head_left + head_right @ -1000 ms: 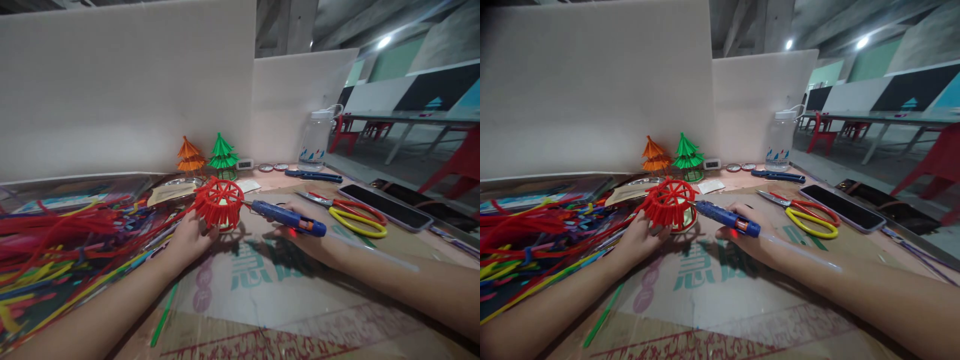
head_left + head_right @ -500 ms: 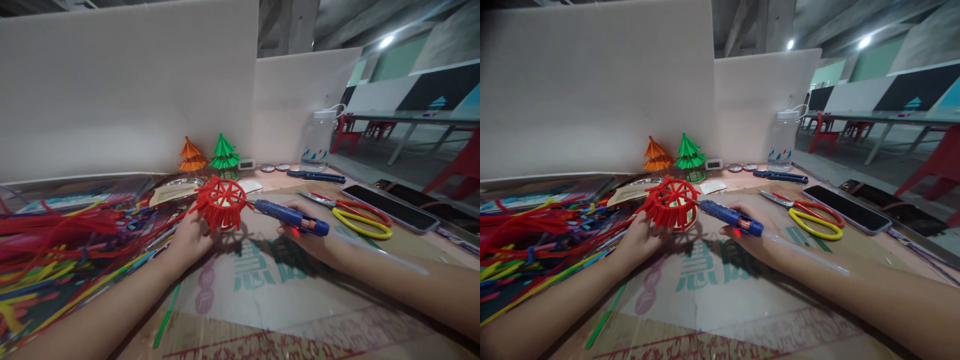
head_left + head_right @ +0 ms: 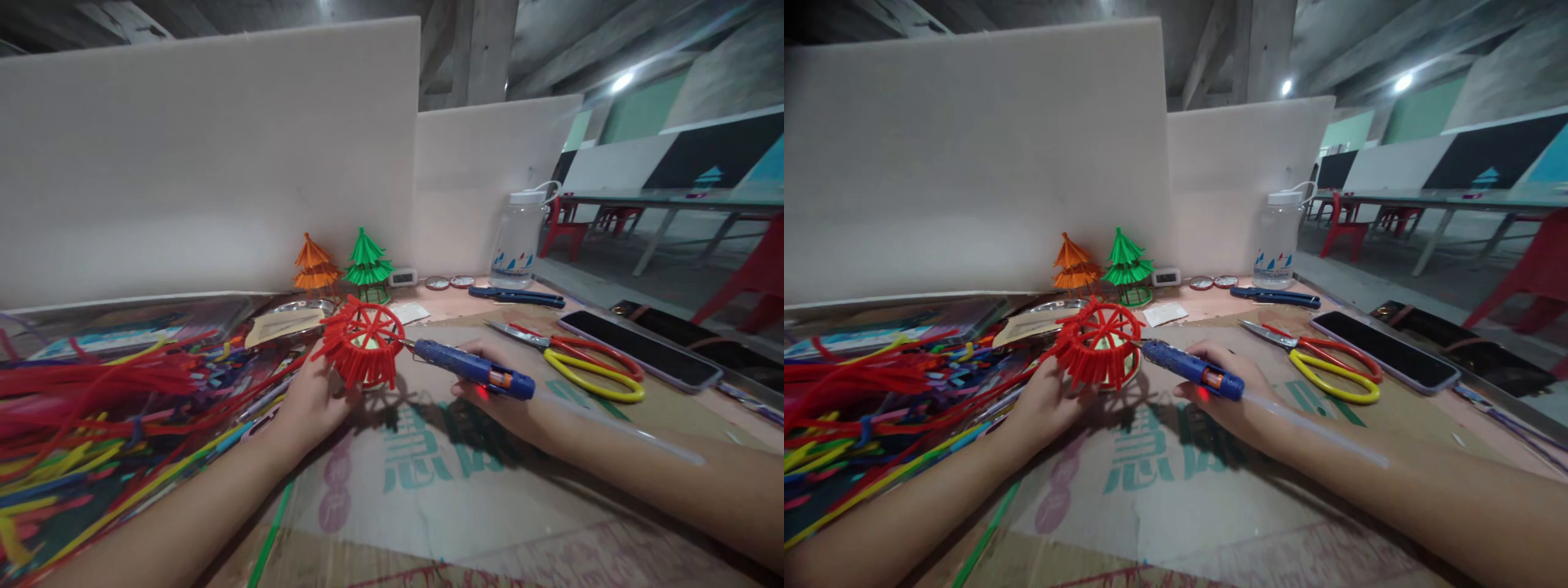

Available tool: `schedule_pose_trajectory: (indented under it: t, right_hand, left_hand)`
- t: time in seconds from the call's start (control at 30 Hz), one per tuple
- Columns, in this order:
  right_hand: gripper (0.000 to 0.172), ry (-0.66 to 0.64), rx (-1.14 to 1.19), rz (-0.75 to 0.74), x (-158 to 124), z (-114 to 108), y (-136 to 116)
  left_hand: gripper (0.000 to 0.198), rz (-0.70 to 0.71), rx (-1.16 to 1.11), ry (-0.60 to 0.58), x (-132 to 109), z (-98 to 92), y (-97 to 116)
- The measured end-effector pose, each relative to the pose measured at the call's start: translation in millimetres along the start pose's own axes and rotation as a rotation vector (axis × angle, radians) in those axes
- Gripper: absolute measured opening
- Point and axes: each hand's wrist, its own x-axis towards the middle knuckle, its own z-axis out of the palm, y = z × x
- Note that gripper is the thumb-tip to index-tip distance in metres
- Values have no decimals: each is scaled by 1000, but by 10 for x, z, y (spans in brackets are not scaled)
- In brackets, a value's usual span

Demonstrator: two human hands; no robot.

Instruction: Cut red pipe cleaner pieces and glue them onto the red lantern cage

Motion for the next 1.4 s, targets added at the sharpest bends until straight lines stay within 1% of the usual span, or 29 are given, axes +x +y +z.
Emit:
schedule_pose_trajectory:
  t: [0.1, 0.2, 0.3, 0.4, 0.57, 0.7, 0.83, 0.97, 1.1, 1.27, 1.4]
  right_hand:
    - [19, 24, 3, 5, 3, 13, -27]
    - [18, 45, -17, -18, 1, 42, 6]
    - [20, 56, -17, -39, -5, 70, 72]
    - [21, 64, -3, -39, -7, 74, 84]
    - [18, 56, -13, -6, 2, 42, 1]
    - [19, 41, -19, 9, -2, 29, -16]
    - [20, 36, -45, 10, -6, 11, -23]
    - [20, 10, -34, 16, -6, 22, 20]
    - [25, 8, -14, 23, -9, 45, 89]
    - [24, 5, -31, 36, -11, 42, 96]
    - [23, -7, 5, 9, -19, 53, 132]
  left_hand:
    - [33, 9, 7, -24, -7, 7, -17]
    - [29, 15, 19, -20, -7, 1, -13]
    - [31, 27, 36, -18, -11, 0, -17]
    - [35, 6, 13, -10, -16, 6, -31]
    - [33, 14, 1, -19, -4, 4, -21]
    - [38, 23, 18, -16, 6, 6, -22]
    - [40, 20, 18, -16, -9, 14, -46]
    - [39, 3, 17, -21, -10, 10, -45]
    - [36, 26, 31, -26, 13, -11, -11]
    - [33, 37, 64, -35, 23, -30, 11]
    - [33, 38, 67, -30, 10, -22, -9]
